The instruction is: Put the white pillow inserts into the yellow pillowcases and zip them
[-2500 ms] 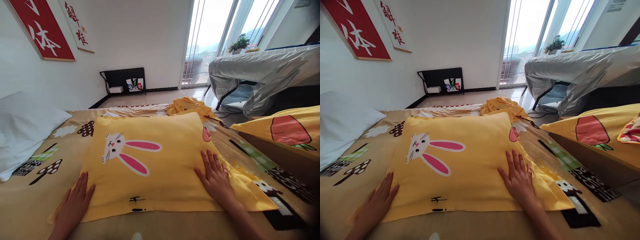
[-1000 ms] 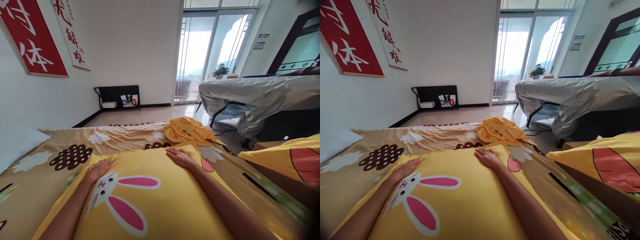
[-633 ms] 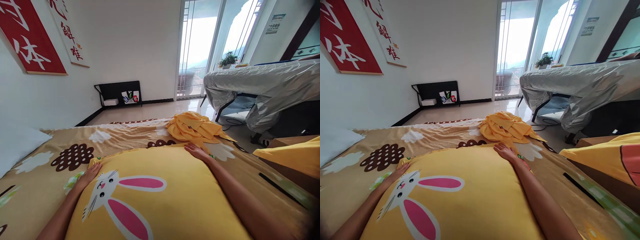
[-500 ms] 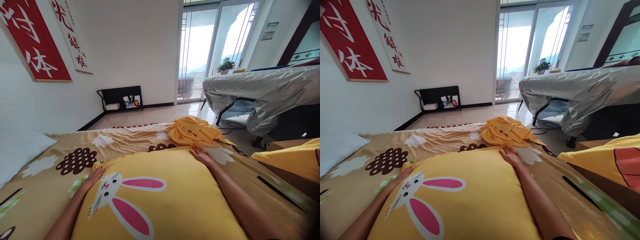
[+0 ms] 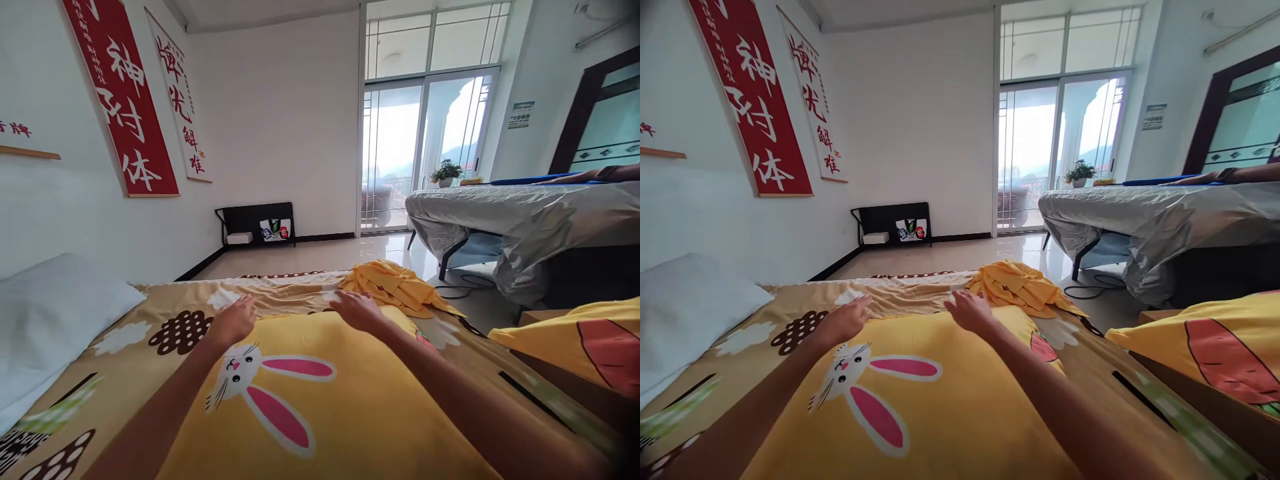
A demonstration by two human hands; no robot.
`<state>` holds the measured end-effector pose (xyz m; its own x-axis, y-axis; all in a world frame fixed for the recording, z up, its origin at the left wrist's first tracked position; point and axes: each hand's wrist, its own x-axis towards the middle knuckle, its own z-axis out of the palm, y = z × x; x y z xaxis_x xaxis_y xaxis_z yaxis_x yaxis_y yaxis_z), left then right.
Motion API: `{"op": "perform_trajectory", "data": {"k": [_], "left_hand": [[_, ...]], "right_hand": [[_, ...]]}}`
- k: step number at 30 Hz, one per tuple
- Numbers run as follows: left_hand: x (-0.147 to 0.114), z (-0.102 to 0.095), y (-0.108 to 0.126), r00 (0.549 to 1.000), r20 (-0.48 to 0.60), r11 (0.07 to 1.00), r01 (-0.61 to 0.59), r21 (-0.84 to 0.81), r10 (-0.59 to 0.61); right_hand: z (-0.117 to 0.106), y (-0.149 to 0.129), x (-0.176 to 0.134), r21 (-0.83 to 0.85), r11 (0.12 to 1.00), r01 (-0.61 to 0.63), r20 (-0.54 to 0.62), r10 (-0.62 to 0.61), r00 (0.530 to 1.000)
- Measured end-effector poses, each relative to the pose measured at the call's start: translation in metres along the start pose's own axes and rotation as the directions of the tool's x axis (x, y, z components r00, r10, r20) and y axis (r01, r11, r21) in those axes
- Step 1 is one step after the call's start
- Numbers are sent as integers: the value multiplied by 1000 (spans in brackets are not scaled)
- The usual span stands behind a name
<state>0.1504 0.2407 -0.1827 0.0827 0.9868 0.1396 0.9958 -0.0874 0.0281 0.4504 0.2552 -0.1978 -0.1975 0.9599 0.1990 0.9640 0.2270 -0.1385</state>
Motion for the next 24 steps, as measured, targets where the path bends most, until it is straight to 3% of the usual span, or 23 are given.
{"op": "perform_trajectory", "data": {"k": [3,6,9,12,16,20,24], "left_hand": [[-21,33,69,978,27,977,-205,-57,207],[-50,81,86,951,-20,939,-309,-153,309],[-67,106,58,965,-137,954,-244,-176,222],[-76,107,22,984,-148,974,-129,-188,102],[-105,114,-19,987,-160,975,0,-221,-36],[-151,154,-70,950,-229,935,129,-329,-211],[-191,191,-118,890,-226,820,232,-523,-396]], "right_hand": [[30,-58,-30,58,974,218,34,-220,975],[63,-59,-64,134,936,325,-16,-326,945],[76,-17,-83,147,966,214,-73,-205,976],[77,37,-94,109,994,24,-63,-18,998],[97,106,-128,146,972,-182,-65,193,979],[124,158,-180,349,892,-287,-30,316,948],[113,178,-202,462,845,-268,-9,307,952]]}}
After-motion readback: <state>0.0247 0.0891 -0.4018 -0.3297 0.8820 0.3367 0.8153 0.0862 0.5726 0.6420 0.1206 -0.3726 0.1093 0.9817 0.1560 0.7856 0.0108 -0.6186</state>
